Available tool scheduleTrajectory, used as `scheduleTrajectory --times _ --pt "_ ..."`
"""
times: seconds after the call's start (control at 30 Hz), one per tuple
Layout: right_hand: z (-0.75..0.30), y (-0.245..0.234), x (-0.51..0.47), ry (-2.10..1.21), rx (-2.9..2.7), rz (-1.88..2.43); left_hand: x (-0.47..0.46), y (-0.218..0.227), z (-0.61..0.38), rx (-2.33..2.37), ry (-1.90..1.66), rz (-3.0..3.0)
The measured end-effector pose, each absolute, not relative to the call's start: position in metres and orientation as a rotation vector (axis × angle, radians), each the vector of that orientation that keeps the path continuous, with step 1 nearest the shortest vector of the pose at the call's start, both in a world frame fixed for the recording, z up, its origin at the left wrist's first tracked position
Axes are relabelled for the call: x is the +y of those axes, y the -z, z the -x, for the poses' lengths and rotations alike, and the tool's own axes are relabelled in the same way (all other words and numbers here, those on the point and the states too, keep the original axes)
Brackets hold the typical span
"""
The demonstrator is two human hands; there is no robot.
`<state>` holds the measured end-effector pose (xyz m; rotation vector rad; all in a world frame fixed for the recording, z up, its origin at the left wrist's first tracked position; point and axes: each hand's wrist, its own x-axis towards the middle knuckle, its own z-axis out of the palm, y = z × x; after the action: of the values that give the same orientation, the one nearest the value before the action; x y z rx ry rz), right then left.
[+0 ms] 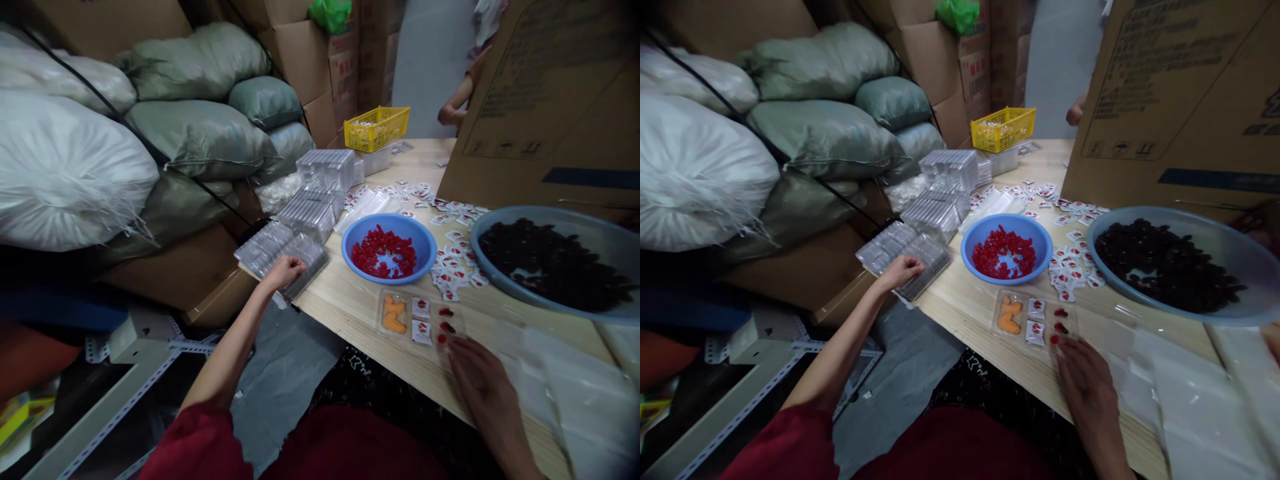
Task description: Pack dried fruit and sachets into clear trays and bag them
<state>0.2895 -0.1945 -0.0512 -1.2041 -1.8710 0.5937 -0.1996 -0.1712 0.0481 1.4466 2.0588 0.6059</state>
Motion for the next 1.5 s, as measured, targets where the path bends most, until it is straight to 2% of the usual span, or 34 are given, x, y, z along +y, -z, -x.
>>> scheduleTrajectory --times 0.4,0.7,0.9,1.0,1.13,1.23,1.3,1.4,1.5 --pt "-0.295 0.048 -0.202 -0.607 -1.888 1.231 -0.186 -0.041 0.201 2.191 -0.609 -1.414" --pt "-0.289 0.038 -0.203 -0.614 -1.876 1.236 -0.190 -0.055 0.177 2.401 -0.347 -1.582" --pt "-0.292 0.053 -0.202 -0.608 -1.904 1.194 -0.195 -0.061 0.162 2.544 -0.239 -1.655" --pt "-0.291 0.060 -0.203 -0.566 -1.997 1.150 -0.202 -0.073 0.163 2.622 -0.344 -1.746" --pt "-0.283 0.061 -0.212 -0.503 -2.151 1.127 -0.215 -0.109 0.156 2.683 -0.816 -1.795" --pt "-0.276 0.062 -0.222 -0.463 -2.217 1.186 -0.224 -0.140 0.136 2.494 -1.085 -1.749" --pt "-0.272 0.061 -0.234 -0.450 -2.229 1.226 -0.230 -0.154 0.116 2.200 -1.108 -1.787" --pt "-0.272 0.047 -0.256 -0.543 -2.109 1.250 -0.231 -0.155 0.080 1.708 -0.904 -1.868" --pt "-0.276 0.019 -0.269 -0.869 -1.706 1.308 -0.214 -0.130 0.039 1.375 -0.596 -1.949"
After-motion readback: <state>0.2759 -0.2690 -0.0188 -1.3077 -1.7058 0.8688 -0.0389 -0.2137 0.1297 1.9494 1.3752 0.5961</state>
